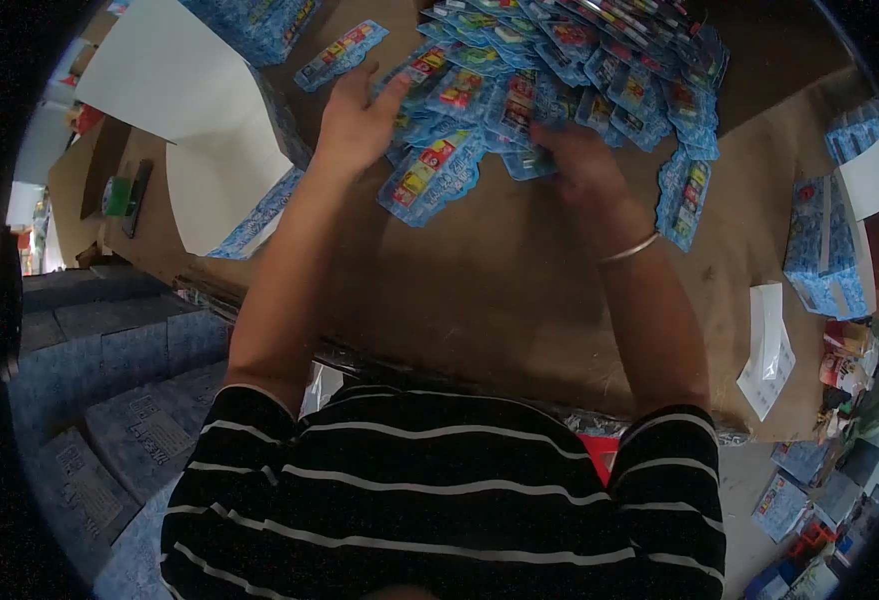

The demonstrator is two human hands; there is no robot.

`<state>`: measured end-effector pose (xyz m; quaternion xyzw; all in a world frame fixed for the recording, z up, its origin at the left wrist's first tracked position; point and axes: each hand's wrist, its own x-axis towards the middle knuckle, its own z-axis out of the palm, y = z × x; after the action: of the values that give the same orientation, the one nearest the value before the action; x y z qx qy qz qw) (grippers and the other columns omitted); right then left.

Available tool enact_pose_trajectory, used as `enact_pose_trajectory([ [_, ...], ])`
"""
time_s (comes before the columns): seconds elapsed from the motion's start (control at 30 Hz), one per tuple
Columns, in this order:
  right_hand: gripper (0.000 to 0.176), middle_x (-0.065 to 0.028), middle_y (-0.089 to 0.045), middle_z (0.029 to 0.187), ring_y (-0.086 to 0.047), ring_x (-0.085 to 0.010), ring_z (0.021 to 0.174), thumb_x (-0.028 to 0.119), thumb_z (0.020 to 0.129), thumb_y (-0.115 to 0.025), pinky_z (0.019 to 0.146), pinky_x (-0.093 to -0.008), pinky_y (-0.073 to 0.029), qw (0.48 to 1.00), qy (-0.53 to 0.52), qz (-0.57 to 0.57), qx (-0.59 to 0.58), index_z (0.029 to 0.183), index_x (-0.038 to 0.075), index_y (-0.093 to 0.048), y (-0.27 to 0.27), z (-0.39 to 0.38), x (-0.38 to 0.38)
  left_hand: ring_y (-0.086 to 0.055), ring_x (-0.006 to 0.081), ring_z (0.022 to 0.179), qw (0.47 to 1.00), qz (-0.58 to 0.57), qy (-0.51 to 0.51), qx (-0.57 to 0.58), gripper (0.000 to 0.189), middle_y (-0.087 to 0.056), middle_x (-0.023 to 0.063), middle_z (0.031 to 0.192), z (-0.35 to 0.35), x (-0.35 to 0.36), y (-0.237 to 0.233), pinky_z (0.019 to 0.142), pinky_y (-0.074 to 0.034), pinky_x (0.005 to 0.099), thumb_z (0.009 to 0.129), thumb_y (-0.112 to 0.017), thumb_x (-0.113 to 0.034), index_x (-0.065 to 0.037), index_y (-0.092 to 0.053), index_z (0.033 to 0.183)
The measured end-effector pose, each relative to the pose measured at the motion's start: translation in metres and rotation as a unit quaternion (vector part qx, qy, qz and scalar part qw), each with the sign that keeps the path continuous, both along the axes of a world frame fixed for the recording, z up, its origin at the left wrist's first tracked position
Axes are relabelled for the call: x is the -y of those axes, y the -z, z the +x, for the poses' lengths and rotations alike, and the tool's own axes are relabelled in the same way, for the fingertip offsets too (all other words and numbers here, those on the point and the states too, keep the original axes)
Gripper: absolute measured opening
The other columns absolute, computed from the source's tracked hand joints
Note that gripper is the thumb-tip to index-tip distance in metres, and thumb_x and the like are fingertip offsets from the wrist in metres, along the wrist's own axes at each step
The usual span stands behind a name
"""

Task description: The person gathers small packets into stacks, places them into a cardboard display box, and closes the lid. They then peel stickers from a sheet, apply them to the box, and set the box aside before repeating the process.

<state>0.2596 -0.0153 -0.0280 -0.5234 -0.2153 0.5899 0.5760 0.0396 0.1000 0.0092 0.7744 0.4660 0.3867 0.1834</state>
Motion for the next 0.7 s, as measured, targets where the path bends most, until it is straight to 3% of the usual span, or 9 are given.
enact_pose_trajectory([
  [0.13, 0.027, -0.0039, -0.060, 0.096, -0.057, -0.0124, 0.082, 0.015, 0.085, -0.055, 0.071, -0.0258, -0.046, 0.999, -0.013, 0.030, 0.020, 0.109, 0.001, -0.054, -0.012, -0.005, 0.050, -0.050, 0.0383, 0.103, 0.978, -0.197, 0.058, -0.038, 0.068, -0.053, 0.0282, 0.103, -0.004, 0.016, -0.003, 0.089, -0.040, 0.0414, 0.077, -0.058, -0.052, 0.009, -0.052, 0.106],
  [0.2, 0.027, -0.0034, -0.060, 0.095, -0.057, -0.0110, 0.081, 0.015, 0.086, -0.055, 0.071, -0.0253, -0.046, 0.999, -0.020, 0.012, 0.028, 0.108, 0.001, -0.054, -0.012, -0.013, 0.063, -0.049, 0.0372, 0.106, 0.985, -0.067, -0.047, -0.155, 0.073, -0.051, 0.0273, 0.108, 0.008, 0.016, -0.010, 0.089, -0.039, 0.0429, 0.072, -0.063, -0.053, 0.009, -0.050, 0.108],
  [0.33, 0.029, -0.0041, -0.061, 0.096, -0.057, -0.0109, 0.082, 0.018, 0.086, -0.057, 0.072, -0.0260, -0.046, 0.999, -0.001, 0.027, 0.044, 0.108, 0.000, -0.054, -0.017, -0.022, 0.085, -0.047, 0.0362, 0.109, 0.976, 0.147, -0.099, -0.127, 0.077, -0.048, 0.0274, 0.115, 0.017, 0.025, -0.006, 0.090, -0.038, 0.0446, 0.069, -0.065, -0.056, 0.009, -0.050, 0.108],
  [0.4, 0.030, -0.0050, -0.062, 0.096, -0.058, -0.0115, 0.083, 0.020, 0.085, -0.059, 0.071, -0.0267, -0.046, 0.997, 0.010, 0.012, 0.077, 0.106, 0.000, -0.055, -0.017, -0.023, 0.093, -0.049, 0.0311, 0.109, 0.987, -0.145, 0.070, 0.027, 0.073, -0.051, 0.0236, 0.114, 0.025, 0.061, 0.000, 0.090, -0.040, 0.0430, 0.070, -0.068, -0.051, 0.007, -0.049, 0.111],
  [0.43, 0.031, -0.0065, -0.062, 0.095, -0.059, -0.0122, 0.081, 0.020, 0.084, -0.060, 0.070, -0.0277, -0.047, 0.980, -0.013, 0.040, 0.194, 0.107, -0.001, -0.054, -0.016, -0.023, 0.096, -0.049, 0.0311, 0.109, 0.987, -0.145, 0.070, 0.026, 0.073, -0.051, 0.0236, 0.114, 0.028, 0.071, 0.000, 0.090, -0.040, 0.0430, 0.070, -0.068, -0.051, 0.007, -0.049, 0.111],
  [0.47, 0.033, -0.0080, -0.063, 0.093, -0.059, -0.0129, 0.080, 0.020, 0.084, -0.061, 0.069, -0.0286, -0.047, 0.948, -0.037, 0.068, 0.309, 0.107, -0.002, -0.052, -0.014, -0.023, 0.100, -0.051, 0.0280, 0.108, 0.900, -0.350, 0.158, 0.206, 0.071, -0.053, 0.0203, 0.114, 0.030, 0.079, 0.000, 0.090, -0.041, 0.0402, 0.072, -0.069, -0.048, 0.006, -0.048, 0.114],
  [0.5, 0.033, -0.0080, -0.063, 0.093, -0.059, -0.0129, 0.080, 0.020, 0.084, -0.061, 0.069, -0.0286, -0.047, 0.948, -0.036, 0.069, 0.308, 0.107, -0.002, -0.052, -0.009, -0.029, 0.104, -0.052, 0.0250, 0.107, 0.733, -0.522, 0.234, 0.367, 0.069, -0.054, 0.0169, 0.113, 0.030, 0.086, 0.000, 0.090, -0.042, 0.0375, 0.073, -0.070, -0.044, 0.004, -0.047, 0.117],
  [0.57, 0.036, -0.0110, -0.063, 0.089, -0.060, -0.0149, 0.078, 0.016, 0.084, -0.060, 0.068, -0.0308, -0.048, 0.921, 0.045, 0.108, 0.373, 0.111, -0.003, -0.046, 0.007, -0.048, 0.114, -0.053, 0.0223, 0.104, 0.723, -0.524, 0.268, 0.362, 0.065, -0.056, 0.0134, 0.111, 0.028, 0.101, 0.002, 0.088, -0.043, 0.0354, 0.074, -0.070, -0.040, 0.003, -0.047, 0.118],
  [0.7, 0.039, -0.0127, -0.063, 0.088, -0.061, -0.0165, 0.079, 0.011, 0.083, -0.060, 0.068, -0.0318, -0.048, 0.869, 0.018, 0.148, 0.472, 0.115, -0.002, -0.041, -0.030, -0.061, 0.123, -0.056, 0.0188, 0.097, 0.711, -0.436, 0.362, 0.418, 0.061, -0.057, 0.0088, 0.109, 0.020, 0.124, 0.001, 0.085, -0.045, 0.0330, 0.076, -0.071, -0.028, 0.000, -0.042, 0.121],
])
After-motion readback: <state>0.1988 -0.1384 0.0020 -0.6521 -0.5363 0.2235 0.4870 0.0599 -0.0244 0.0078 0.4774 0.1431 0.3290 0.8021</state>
